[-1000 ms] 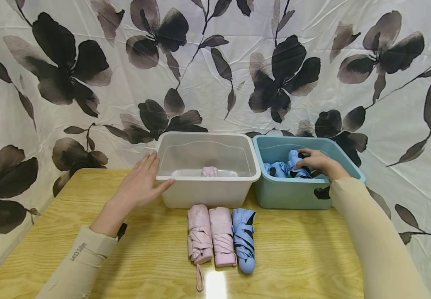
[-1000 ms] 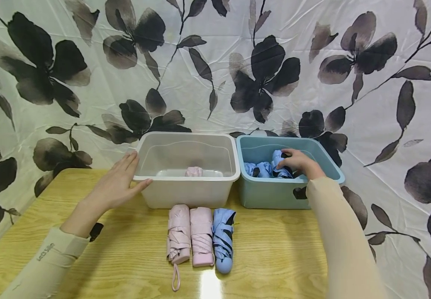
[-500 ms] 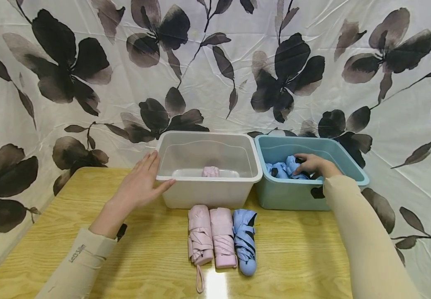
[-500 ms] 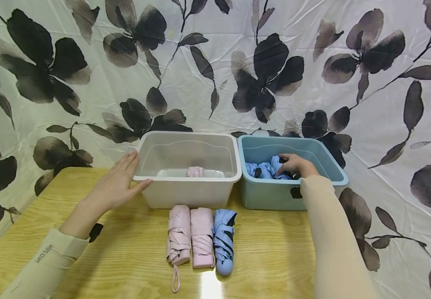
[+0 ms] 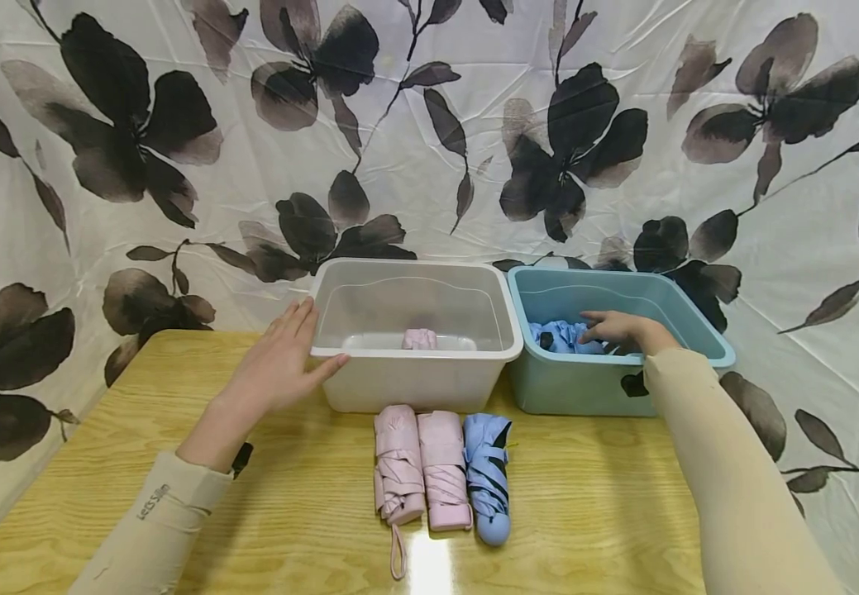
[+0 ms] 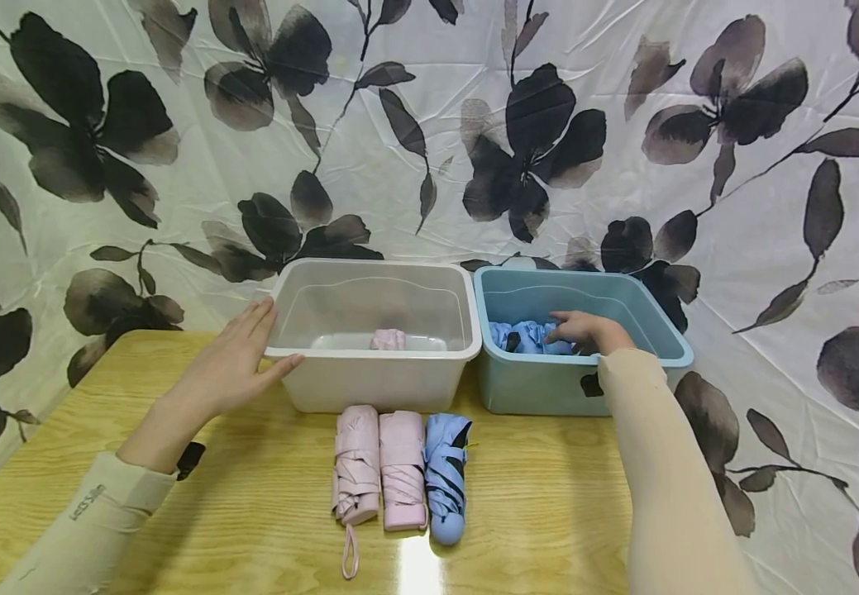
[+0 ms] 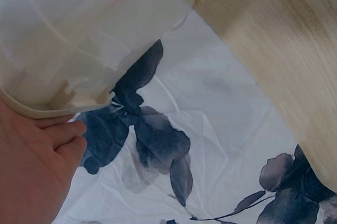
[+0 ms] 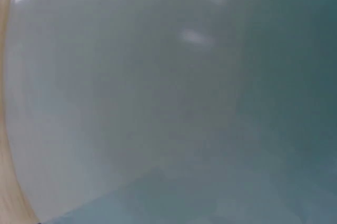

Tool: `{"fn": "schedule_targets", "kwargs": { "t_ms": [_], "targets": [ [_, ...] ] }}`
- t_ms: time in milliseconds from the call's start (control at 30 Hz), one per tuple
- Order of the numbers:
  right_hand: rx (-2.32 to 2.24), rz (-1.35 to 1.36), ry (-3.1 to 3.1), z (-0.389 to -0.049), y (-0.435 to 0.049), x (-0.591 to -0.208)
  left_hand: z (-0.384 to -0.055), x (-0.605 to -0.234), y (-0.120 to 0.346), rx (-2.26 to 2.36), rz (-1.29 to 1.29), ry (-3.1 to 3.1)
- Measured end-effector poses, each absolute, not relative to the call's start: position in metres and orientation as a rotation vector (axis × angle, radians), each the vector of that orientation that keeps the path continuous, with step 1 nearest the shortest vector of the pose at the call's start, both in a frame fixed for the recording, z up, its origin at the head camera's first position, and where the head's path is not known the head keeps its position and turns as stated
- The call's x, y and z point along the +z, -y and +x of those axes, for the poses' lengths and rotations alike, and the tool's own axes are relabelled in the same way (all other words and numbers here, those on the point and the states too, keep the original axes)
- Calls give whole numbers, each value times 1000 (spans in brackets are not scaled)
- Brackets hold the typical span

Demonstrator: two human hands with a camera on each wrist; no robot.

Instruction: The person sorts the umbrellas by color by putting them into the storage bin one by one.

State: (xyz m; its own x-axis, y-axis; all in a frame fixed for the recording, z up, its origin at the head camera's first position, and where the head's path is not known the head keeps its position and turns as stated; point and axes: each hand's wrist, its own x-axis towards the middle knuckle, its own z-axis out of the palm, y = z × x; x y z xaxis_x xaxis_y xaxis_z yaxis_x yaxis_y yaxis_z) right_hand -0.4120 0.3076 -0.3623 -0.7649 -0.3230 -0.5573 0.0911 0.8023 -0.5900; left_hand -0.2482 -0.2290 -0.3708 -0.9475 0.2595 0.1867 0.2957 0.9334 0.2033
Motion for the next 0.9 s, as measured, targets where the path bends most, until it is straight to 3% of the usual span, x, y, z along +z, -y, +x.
{"fn": "schedule_targets", "kwargs": {
  "t_ms": [533, 900],
  "targets": [
    [-891, -220, -2417, -393, -301, -347, -247, -371, 228, -374, -432, 2918],
    [-1017, -412, -2570, -347, -283, -328, -248, -371, 228, -405, -430, 2915]
  ]
}}
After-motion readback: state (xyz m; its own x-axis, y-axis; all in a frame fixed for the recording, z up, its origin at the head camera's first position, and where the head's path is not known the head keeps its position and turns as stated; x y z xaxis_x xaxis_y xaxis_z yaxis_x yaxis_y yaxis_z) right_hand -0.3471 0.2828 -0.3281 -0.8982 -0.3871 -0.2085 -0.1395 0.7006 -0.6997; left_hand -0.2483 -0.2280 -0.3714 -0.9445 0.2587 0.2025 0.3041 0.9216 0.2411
